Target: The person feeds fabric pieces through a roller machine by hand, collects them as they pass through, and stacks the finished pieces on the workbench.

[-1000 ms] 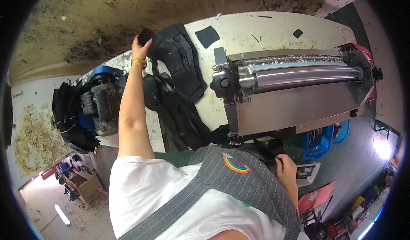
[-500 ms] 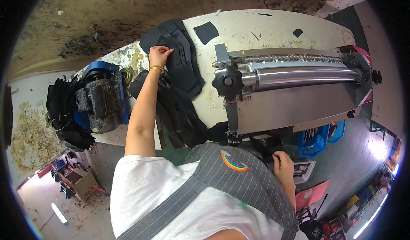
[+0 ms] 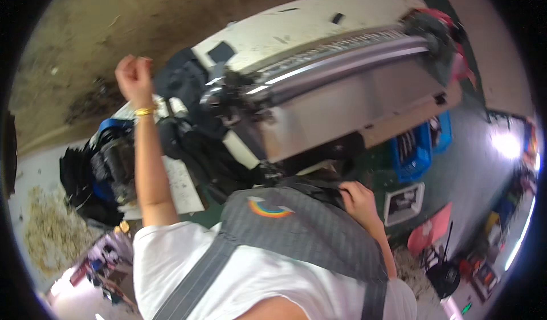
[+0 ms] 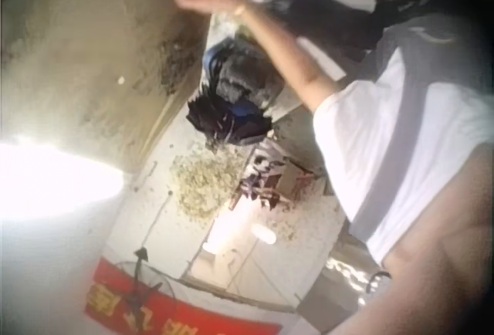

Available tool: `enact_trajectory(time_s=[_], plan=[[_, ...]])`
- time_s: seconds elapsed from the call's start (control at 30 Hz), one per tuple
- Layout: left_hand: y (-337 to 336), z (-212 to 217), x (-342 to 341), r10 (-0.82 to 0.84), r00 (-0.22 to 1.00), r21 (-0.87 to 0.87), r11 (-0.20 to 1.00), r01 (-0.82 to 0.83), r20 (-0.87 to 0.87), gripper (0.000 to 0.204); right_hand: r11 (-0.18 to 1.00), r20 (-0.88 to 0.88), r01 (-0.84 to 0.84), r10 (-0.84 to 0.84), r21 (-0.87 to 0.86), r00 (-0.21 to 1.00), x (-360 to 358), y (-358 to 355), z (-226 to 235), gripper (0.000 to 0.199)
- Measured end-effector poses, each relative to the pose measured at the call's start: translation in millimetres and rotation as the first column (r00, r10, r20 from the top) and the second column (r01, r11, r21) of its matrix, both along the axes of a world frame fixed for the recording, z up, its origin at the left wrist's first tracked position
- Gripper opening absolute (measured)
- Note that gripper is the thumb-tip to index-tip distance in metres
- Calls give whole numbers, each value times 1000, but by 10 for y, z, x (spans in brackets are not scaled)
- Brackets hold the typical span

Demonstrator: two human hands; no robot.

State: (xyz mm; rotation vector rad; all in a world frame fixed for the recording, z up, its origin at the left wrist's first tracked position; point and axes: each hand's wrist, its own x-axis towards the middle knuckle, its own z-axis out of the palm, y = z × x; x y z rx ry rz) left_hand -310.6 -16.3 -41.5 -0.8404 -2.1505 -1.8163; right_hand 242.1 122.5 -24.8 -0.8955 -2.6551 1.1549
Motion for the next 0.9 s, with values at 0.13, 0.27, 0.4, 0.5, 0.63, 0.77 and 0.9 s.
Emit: enact_trajectory(time_s=[0.13, 0.27, 0.4, 0.5, 0.63, 0.77, 0.9], plan=[[904, 722, -423, -126, 939, -149, 985, 81, -320, 28, 969, -77, 164, -181, -186, 980, -178, 201, 314, 12], [1503, 542, -674, -467, 709, -785, 586, -200, -528, 37, 805, -104, 291, -396, -517, 912, -273, 490, 226, 18], [2129, 676, 781, -724, 672, -760, 522, 387, -156, 31, 640, -87, 241, -436, -730, 896, -224, 636, 267, 27], [2362, 534, 1340, -774, 465, -734, -1, 679, 430, 34, 775, -49, 233, -322, -588, 945, -392, 879, 198, 30], [2575, 255, 1488, -536, 396, -590, -257, 765, 746, 44, 925, -178, 246, -304, -290, 936, -1051, 1118, 124, 31], [2334, 134, 1329, -437, 532, -557, 82, 826, 725, 36, 927, -438, 32, 146, 373, 887, -853, 672, -106, 19], [2644, 815, 1342, -692, 613, -846, 6, 533, 382, 56, 862, -234, -426, 490, 274, 840, -943, 51, -1228, 19]])
